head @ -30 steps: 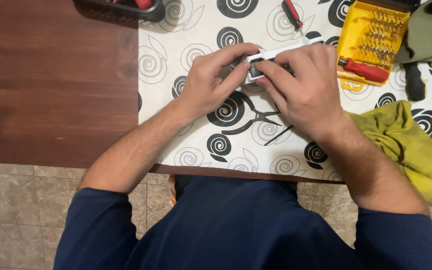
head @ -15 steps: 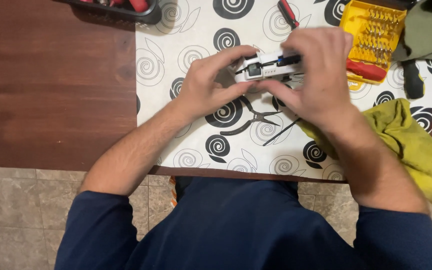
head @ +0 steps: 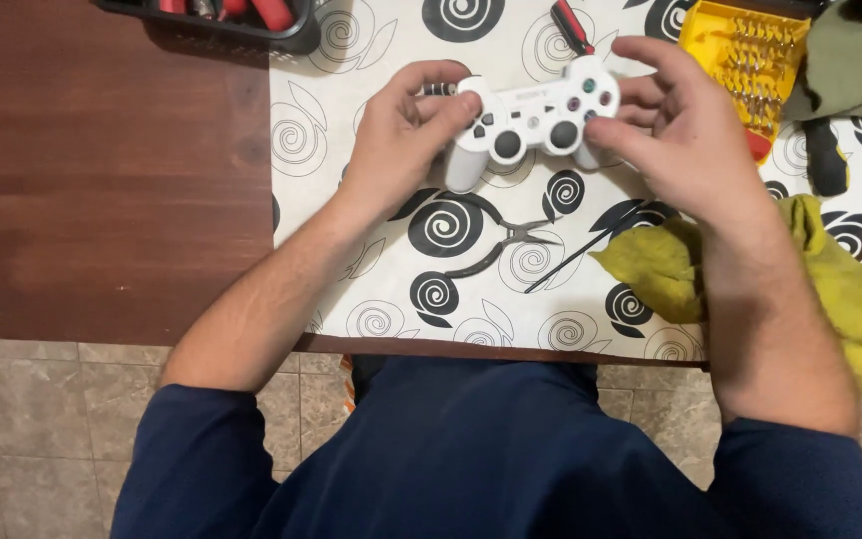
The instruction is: Reassembling a game controller by aligning and snapping the shell pieces together.
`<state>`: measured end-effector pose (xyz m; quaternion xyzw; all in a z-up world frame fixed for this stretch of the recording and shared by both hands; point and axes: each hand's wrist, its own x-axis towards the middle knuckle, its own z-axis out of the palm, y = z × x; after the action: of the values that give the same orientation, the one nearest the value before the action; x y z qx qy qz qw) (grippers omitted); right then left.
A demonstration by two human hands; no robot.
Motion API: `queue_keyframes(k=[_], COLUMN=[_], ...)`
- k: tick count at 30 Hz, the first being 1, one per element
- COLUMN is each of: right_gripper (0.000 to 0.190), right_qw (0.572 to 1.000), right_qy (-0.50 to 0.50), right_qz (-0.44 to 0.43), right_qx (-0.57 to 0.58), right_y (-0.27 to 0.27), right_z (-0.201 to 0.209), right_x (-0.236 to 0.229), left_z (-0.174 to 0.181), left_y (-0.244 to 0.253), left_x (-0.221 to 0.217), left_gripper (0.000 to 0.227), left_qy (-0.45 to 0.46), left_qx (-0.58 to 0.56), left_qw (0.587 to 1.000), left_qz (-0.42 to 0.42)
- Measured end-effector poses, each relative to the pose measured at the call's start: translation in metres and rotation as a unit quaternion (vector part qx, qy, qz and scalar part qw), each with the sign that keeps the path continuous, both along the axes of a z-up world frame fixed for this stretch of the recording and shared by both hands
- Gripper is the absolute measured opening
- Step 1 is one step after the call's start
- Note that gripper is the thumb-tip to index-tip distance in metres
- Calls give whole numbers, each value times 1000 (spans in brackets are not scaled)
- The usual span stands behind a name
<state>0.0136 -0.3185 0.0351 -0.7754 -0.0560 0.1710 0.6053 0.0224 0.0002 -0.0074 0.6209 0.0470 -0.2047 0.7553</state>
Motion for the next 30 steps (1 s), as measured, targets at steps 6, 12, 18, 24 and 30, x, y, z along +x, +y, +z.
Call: queue_keyframes(k=[6, 12, 18, 24, 30], right_gripper=[59, 59, 51, 49, 54], right_qw=[994, 967, 954, 951, 968], right_qy=[-28, -147, -213, -262, -233], right_qz=[-59, -32, -51, -67, -94], right_qx=[-89, -205, -204, -149, 2], right_y=[10, 7, 8, 11, 3], right_z=[-4, -6, -10, -7, -14], right_x=[-2, -9, -16, -21, -13], left_z=[12, 10, 8, 9, 9], left_y=[8, 18, 11, 12, 21], left_x=[1, -3, -12, -16, -14], left_gripper=[41, 97, 84, 79, 84], left_qy=[-54, -276, -312, -331, -394], left_qx=[164, 320, 328, 342, 270], left_qw=[985, 899, 889, 879, 878], left_qz=[-16, -111, -67, -35, 24])
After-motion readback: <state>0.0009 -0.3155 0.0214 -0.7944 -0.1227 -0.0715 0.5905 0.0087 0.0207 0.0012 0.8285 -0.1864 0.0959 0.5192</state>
